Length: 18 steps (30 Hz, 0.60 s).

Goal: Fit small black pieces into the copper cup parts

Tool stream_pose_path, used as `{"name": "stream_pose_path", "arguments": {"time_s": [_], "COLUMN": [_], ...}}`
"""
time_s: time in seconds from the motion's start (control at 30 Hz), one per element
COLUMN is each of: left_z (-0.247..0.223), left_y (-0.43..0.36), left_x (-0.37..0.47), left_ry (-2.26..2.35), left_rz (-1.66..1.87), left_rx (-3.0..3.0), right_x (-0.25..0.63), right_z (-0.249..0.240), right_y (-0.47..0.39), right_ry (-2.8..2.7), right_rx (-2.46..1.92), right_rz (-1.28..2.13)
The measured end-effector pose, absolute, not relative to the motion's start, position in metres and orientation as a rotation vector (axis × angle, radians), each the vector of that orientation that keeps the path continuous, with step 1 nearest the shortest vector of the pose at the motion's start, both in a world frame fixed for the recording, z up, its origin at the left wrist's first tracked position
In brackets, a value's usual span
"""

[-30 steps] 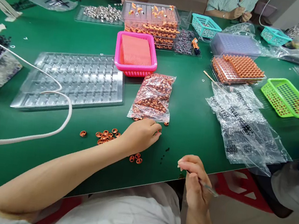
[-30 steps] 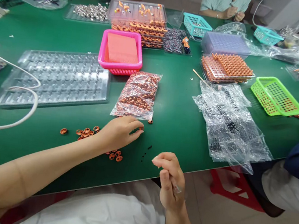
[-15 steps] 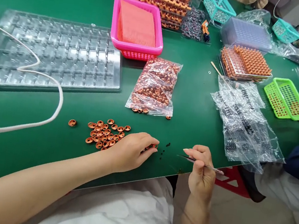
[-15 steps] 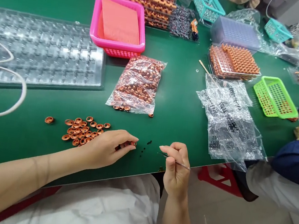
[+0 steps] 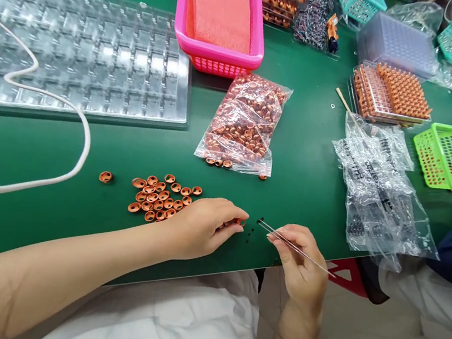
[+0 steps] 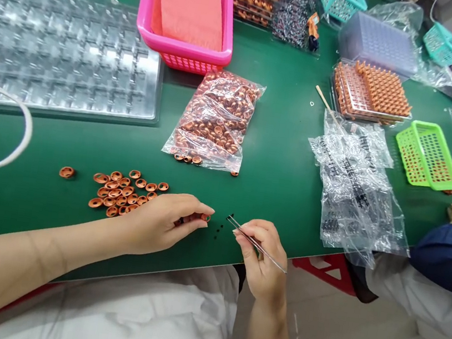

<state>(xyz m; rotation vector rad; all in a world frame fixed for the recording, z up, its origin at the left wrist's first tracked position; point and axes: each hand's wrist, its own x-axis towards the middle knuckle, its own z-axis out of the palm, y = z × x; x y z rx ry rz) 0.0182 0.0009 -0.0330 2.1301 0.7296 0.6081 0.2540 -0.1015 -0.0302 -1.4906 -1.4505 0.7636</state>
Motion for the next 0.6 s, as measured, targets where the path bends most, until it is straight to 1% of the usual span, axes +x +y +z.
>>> {"name": "stream_pose_path", "arguments": {"time_s": [0.2,0.6], "left_z": [-0.0318,-0.0307], "left_y": [0.0007,-0.0012], "left_x": [0.0181,0.0186], "left_ry": [0.731,0.778], "left_rz": [0.619,0.587], "left_rx": [2.091,2.052], "right_x": [0.2498,0.2505], "right_z": [-0.031,-0.0257], "right_y": [-0.0986,-0.0956], "right_ry": [-1.45,-1.645], "right_rx": [-1.443,-1.428], "right_rz": [0.601,0.488]}}
